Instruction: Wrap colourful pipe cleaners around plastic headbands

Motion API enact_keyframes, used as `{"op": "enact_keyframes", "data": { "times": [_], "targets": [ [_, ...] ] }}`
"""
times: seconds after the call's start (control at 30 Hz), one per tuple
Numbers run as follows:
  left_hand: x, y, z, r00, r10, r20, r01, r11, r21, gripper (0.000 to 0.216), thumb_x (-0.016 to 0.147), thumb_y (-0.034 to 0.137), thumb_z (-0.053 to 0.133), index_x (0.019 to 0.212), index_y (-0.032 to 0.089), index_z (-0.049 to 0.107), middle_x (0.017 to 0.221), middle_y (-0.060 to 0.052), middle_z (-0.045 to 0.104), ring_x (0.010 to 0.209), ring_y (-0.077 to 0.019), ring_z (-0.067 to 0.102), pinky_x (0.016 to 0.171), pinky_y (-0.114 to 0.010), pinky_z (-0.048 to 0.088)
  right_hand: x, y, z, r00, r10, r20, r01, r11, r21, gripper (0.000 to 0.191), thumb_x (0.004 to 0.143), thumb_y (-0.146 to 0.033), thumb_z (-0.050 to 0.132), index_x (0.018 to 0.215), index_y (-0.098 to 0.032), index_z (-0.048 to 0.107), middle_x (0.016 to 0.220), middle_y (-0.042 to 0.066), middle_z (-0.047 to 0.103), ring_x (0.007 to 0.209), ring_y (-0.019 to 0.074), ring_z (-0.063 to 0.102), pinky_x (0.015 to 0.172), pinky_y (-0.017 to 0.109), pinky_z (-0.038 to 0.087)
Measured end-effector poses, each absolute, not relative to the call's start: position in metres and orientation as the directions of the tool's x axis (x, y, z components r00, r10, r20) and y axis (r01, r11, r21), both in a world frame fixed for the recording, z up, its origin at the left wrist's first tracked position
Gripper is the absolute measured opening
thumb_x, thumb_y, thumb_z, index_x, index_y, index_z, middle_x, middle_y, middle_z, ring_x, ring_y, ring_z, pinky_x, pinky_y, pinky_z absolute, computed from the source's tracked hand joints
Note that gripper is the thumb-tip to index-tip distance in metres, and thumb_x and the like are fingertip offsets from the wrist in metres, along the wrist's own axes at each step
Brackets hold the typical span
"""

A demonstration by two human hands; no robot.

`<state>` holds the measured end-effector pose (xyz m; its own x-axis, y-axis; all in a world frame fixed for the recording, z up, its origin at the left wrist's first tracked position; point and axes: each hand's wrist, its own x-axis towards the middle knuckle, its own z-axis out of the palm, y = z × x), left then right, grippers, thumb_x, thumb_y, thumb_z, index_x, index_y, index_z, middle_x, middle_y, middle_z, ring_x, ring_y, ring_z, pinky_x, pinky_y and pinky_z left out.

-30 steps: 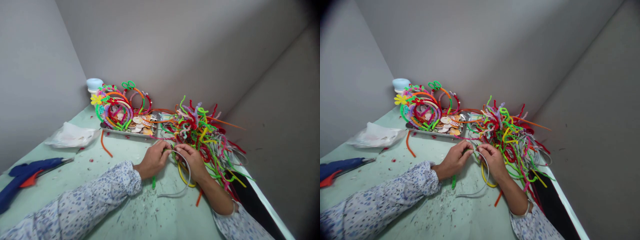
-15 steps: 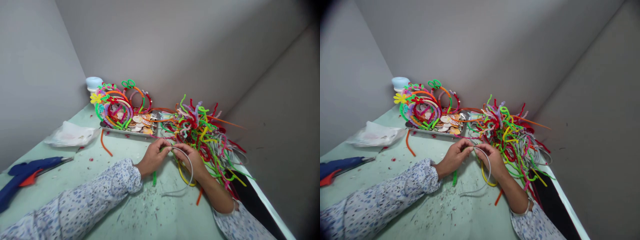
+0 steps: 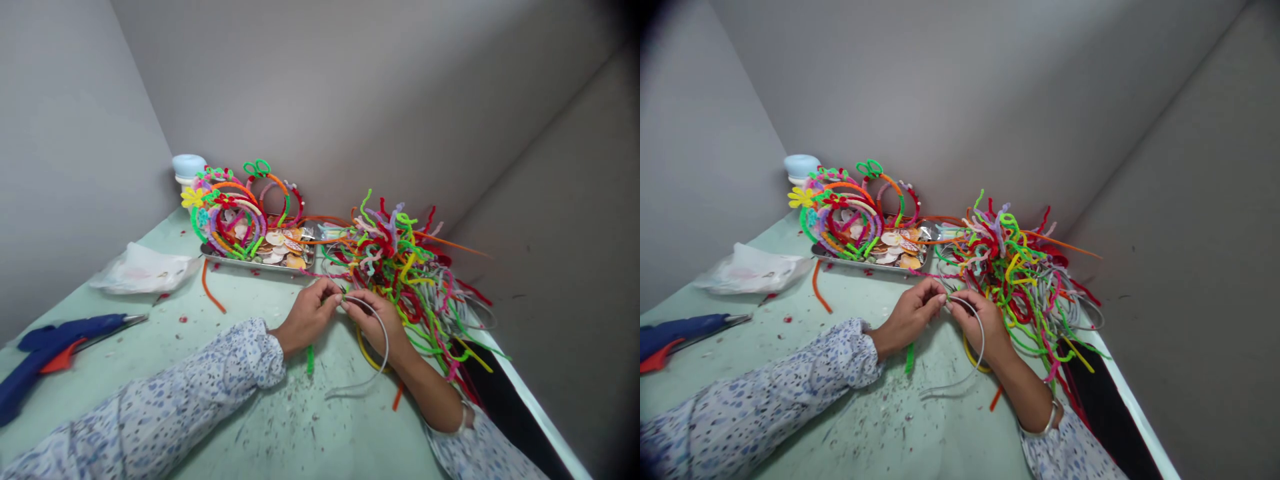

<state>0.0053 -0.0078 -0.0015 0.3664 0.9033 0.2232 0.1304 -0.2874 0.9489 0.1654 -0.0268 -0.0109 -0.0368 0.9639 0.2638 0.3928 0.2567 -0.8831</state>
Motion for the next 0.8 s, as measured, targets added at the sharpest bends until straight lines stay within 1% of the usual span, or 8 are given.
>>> {"op": "enact_keyframes", "data": {
  "times": [0.13,0.3,0.5,0.67,0.8],
  "targets": [
    [0.005,-0.007,-0.001,0.376,0.904,0.204,0.089,-0.255,0.963,0.012,0.084,0.026,0.046,0.083,0.017,0.052,0.062,0.004,0.048,0.057,-0.0088,0.044,0.056,-0.02,0.035,0.165,-0.027,-0.011,-0.039,0.958,0.283,0.402,0.274,-0.873,0.018,0.079,-0.035,0.06,0.087,-0.02,0.066,0.076,0.001,0.066,0.067,0.0156,0.059,0.062,0.026,0.046],
    [0.006,-0.006,-0.002,0.39,0.903,0.18,0.043,-0.213,0.976,0.013,0.083,0.028,0.048,0.083,0.016,0.053,0.062,0.004,0.046,0.056,-0.0084,0.042,0.055,-0.02,0.034,0.165,-0.028,-0.012,-0.044,0.945,0.325,0.449,0.309,-0.838,0.016,0.081,-0.033,0.057,0.087,-0.02,0.066,0.078,0.002,0.066,0.067,0.0159,0.059,0.062,0.026,0.046],
    [0.006,-0.001,-0.005,0.428,0.896,0.12,-0.003,-0.131,0.991,0.014,0.08,0.029,0.051,0.08,0.016,0.052,0.06,0.005,0.044,0.052,-0.0073,0.04,0.051,-0.019,0.032,0.165,-0.03,-0.014,-0.083,0.88,0.467,0.578,0.424,-0.697,0.014,0.085,-0.023,0.051,0.09,-0.023,0.064,0.086,0.003,0.063,0.079,0.018,0.059,0.072,0.029,0.045],
    [0.004,0.006,-0.009,0.487,0.87,0.08,-0.03,-0.075,0.997,0.014,0.078,0.029,0.054,0.075,0.015,0.051,0.057,0.005,0.045,0.049,-0.0064,0.039,0.048,-0.019,0.03,0.165,-0.031,-0.014,-0.151,0.823,0.547,0.625,0.508,-0.592,0.016,0.086,-0.017,0.049,0.092,-0.023,0.063,0.088,0.004,0.062,0.086,0.0197,0.057,0.079,0.033,0.044],
    [0.003,0.01,-0.009,0.525,0.851,0.034,-0.052,-0.008,0.999,0.014,0.076,0.027,0.055,0.073,0.014,0.051,0.057,0.004,0.047,0.046,-0.0056,0.039,0.045,-0.019,0.028,0.166,-0.031,-0.015,-0.167,0.798,0.58,0.655,0.529,-0.54,0.016,0.087,-0.017,0.049,0.092,-0.024,0.062,0.091,0.005,0.063,0.088,0.0206,0.056,0.08,0.036,0.044]
  ]
}}
